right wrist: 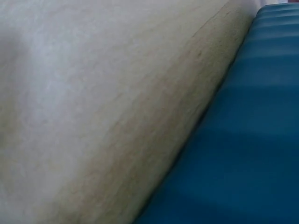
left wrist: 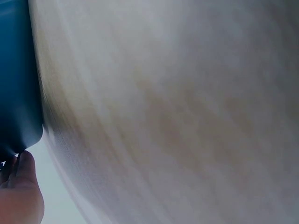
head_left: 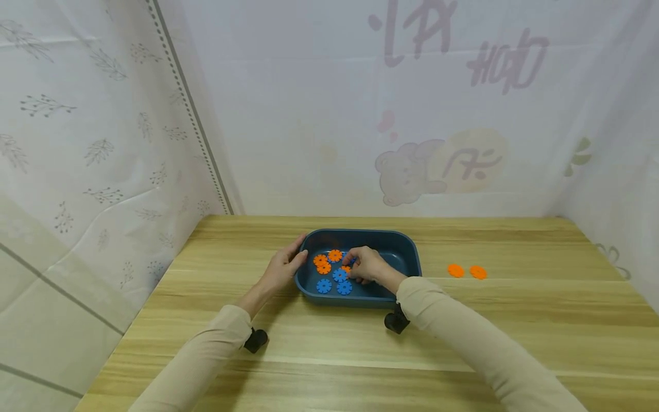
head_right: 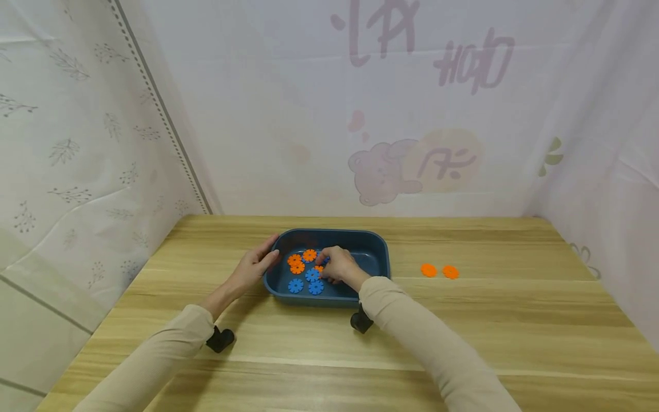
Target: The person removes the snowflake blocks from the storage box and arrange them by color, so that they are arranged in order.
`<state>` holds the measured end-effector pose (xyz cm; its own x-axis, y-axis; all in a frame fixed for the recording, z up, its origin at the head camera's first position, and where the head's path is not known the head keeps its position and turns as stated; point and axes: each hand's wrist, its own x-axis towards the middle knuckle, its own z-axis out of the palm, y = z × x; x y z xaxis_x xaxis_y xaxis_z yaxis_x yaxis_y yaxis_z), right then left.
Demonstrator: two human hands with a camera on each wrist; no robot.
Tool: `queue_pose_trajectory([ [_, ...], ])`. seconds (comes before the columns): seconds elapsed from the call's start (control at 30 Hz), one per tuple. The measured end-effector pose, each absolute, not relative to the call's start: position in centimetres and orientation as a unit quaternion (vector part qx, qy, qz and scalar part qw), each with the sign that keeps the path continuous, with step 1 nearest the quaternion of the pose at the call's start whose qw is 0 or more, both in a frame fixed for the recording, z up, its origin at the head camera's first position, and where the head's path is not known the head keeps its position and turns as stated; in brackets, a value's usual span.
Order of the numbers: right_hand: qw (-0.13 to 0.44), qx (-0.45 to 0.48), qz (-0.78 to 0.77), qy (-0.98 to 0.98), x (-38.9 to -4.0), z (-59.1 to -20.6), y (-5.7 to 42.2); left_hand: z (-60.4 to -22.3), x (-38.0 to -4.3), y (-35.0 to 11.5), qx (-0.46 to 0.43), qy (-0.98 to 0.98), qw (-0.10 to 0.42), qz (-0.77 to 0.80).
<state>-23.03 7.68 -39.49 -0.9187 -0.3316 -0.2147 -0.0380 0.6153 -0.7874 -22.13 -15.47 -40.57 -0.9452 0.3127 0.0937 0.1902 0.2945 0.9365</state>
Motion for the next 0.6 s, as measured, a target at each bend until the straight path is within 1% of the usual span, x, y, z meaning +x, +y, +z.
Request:
queue_pose_trajectory([
  [0.27,0.150,-0.097,-0.416,0.892,-22.55,-39.46,7.47,-40.52,-22.16,-15.38,0.153,0.805,0.055,0.571],
  [0.43,0.148,-0.097,-0.414,0.893,-22.50,-39.38,7.42,-40.63,-22.27,-15.36,0.151,0.804,0.056,0.572],
  [0.6,0.152,-0.089,-0.415,0.893,-22.53,-39.42,7.44,-40.67,-22.26,-15.43,0.154,0.813,0.046,0.559],
])
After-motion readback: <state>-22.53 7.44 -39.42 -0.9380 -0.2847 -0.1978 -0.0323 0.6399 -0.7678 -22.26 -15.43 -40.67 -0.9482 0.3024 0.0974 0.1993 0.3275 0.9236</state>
